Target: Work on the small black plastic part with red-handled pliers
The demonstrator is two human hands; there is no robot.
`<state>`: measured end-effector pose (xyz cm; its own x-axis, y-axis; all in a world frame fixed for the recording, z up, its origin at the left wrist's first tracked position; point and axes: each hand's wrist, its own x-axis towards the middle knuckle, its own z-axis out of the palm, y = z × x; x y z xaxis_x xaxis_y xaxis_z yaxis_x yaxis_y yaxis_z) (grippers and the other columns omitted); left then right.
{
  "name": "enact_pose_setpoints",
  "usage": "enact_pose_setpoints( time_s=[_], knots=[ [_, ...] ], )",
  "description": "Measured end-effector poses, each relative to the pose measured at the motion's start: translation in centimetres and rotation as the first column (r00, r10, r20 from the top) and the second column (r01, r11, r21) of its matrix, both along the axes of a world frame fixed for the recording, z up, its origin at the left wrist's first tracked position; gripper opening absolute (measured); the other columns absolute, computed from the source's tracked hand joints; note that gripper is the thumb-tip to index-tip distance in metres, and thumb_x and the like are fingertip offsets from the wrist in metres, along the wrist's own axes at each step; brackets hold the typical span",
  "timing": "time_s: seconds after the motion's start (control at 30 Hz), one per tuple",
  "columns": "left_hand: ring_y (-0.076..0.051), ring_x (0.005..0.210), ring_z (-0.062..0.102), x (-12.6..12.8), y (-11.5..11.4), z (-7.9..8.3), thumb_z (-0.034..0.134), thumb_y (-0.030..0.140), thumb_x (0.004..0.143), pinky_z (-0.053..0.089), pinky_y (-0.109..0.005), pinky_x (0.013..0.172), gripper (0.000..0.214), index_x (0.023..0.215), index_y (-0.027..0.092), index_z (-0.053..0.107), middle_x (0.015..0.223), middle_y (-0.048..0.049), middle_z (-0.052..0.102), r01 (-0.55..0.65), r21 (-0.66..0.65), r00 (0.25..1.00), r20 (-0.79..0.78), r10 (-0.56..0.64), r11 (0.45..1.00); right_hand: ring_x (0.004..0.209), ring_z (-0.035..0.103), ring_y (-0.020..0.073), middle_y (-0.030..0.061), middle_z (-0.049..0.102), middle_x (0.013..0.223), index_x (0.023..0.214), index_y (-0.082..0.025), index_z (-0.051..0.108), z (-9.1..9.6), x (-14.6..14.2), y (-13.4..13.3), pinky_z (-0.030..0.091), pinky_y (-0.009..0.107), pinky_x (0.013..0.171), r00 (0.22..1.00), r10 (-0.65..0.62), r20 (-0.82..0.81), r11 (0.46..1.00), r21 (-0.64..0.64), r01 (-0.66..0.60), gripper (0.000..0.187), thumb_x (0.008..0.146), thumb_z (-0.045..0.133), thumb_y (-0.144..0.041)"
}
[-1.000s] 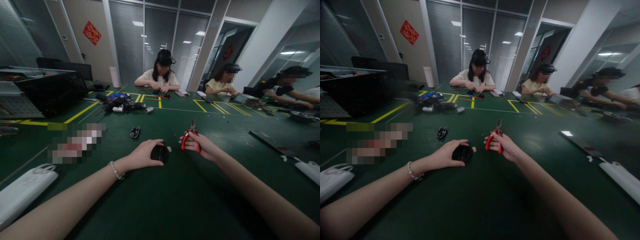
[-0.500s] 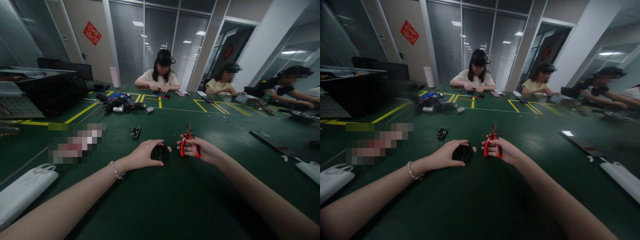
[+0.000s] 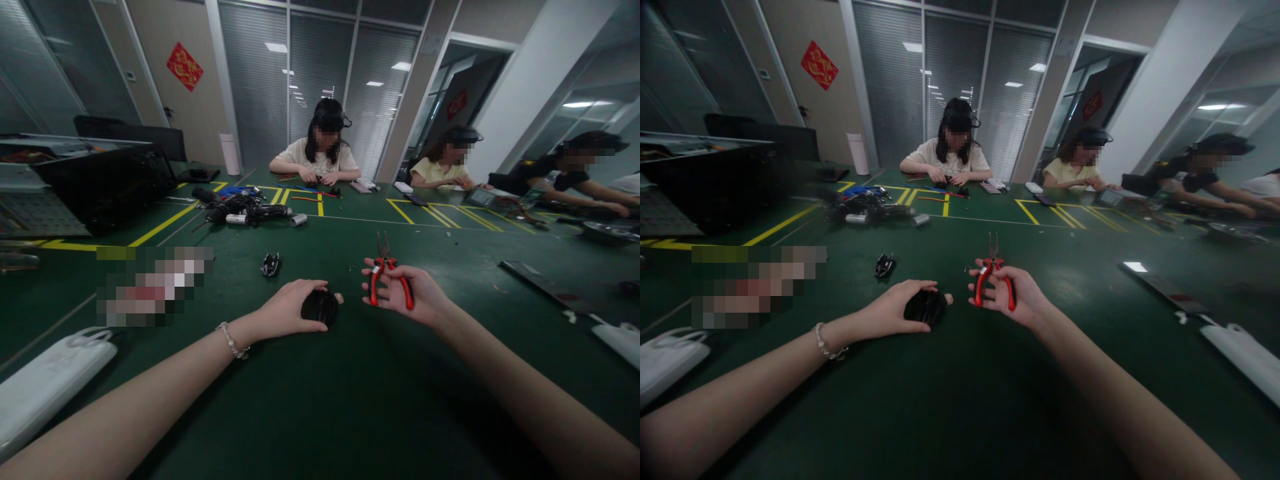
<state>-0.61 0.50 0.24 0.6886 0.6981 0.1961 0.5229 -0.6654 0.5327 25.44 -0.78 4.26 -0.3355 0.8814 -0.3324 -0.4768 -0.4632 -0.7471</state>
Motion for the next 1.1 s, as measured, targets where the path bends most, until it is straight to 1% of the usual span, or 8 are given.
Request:
enact_pose_setpoints(
  time_s=[0.2,0.4,0.53,0.7,0.8,0.87,0.97,1.1],
  knots=[
    [-0.025,0.110,0.043,0.0,0.0,0.1,0.065,0.049,0.064,0.032,-0.038,0.092,0.072,0.123,0.024,0.034,0.122,-0.0058,0.046,0.002,0.010,1.000,0.010,-0.003,1.000,0.101,0.052,0.0206,0.0144,0.054,0.112,0.103,-0.011,0.050,-0.3,-0.4,0.2,0.035,0.040,0.092,1.000,0.018,-0.018,1.000,0.022,-0.018,0.034,0.081,0.035,-0.031],
    [-0.025,0.110,0.042,-0.1,-0.1,0.3,0.064,0.050,0.064,0.033,-0.040,0.092,0.072,0.124,0.026,0.032,0.122,-0.0050,0.045,-0.004,-0.022,1.000,0.002,0.004,1.000,0.109,0.046,0.0203,0.0065,0.049,0.119,0.116,-0.025,0.042,-0.3,-0.1,0.1,0.034,0.048,0.091,0.995,0.063,0.083,0.992,0.105,-0.072,0.032,0.084,0.036,-0.029],
    [-0.025,0.110,0.042,-0.1,-0.2,0.3,0.064,0.050,0.064,0.033,-0.040,0.091,0.072,0.124,0.026,0.033,0.123,-0.0053,0.045,-0.005,-0.036,1.000,0.007,0.005,0.999,0.111,0.044,0.0200,0.0049,0.049,0.120,0.119,-0.028,0.039,-0.1,0.0,-0.2,0.035,0.049,0.090,0.984,0.106,0.141,0.976,0.174,-0.130,0.036,0.082,0.039,-0.027],
    [-0.026,0.109,0.043,0.0,-0.1,0.1,0.064,0.050,0.064,0.033,-0.040,0.091,0.072,0.124,0.025,0.033,0.121,-0.0061,0.046,-0.005,-0.029,1.000,0.015,0.005,1.000,0.104,0.049,0.0197,0.0063,0.055,0.110,0.116,-0.025,0.044,-0.2,-0.8,-0.5,0.036,0.043,0.090,0.908,-0.051,0.415,0.943,0.319,-0.093,0.038,0.078,0.045,-0.028],
    [-0.026,0.110,0.043,0.0,-0.2,0.2,0.064,0.049,0.064,0.032,-0.041,0.092,0.072,0.124,0.024,0.033,0.122,-0.0067,0.046,0.000,-0.021,1.000,0.019,0.000,1.000,0.098,0.051,0.0197,0.0062,0.056,0.105,0.113,-0.023,0.047,-0.6,-1.2,-0.5,0.036,0.043,0.088,0.724,-0.226,0.652,0.874,0.463,-0.145,0.037,0.076,0.044,-0.028],
    [-0.026,0.110,0.042,0.0,-0.2,0.3,0.064,0.049,0.064,0.032,-0.041,0.092,0.072,0.124,0.024,0.033,0.122,-0.0068,0.045,0.000,-0.018,1.000,0.021,0.001,1.000,0.097,0.050,0.0202,0.0060,0.055,0.103,0.109,-0.022,0.049,-0.9,-1.2,-0.5,0.033,0.044,0.089,0.490,-0.387,0.781,0.765,0.569,-0.302,0.036,0.074,0.045,-0.026],
    [-0.026,0.110,0.043,0.1,-0.2,0.3,0.064,0.049,0.064,0.033,-0.041,0.091,0.072,0.124,0.023,0.034,0.121,-0.0072,0.046,-0.006,-0.018,1.000,0.018,0.006,1.000,0.097,0.047,0.0218,0.0066,0.051,0.106,0.111,-0.023,0.049,-1.5,-1.0,-0.5,0.035,0.043,0.087,0.191,-0.596,0.780,0.585,0.585,-0.561,0.040,0.071,0.048,-0.021],
    [-0.026,0.109,0.044,0.1,-0.2,0.2,0.065,0.050,0.063,0.033,-0.041,0.091,0.073,0.124,0.023,0.034,0.121,-0.0076,0.046,-0.015,-0.001,1.000,0.008,0.015,1.000,0.098,0.043,0.0260,0.0104,0.048,0.107,0.114,-0.020,0.046,-2.3,-0.8,-0.3,0.035,0.045,0.086,-0.018,-0.761,0.649,0.436,0.490,-0.755,0.049,0.065,0.051,-0.017]
  ],
)
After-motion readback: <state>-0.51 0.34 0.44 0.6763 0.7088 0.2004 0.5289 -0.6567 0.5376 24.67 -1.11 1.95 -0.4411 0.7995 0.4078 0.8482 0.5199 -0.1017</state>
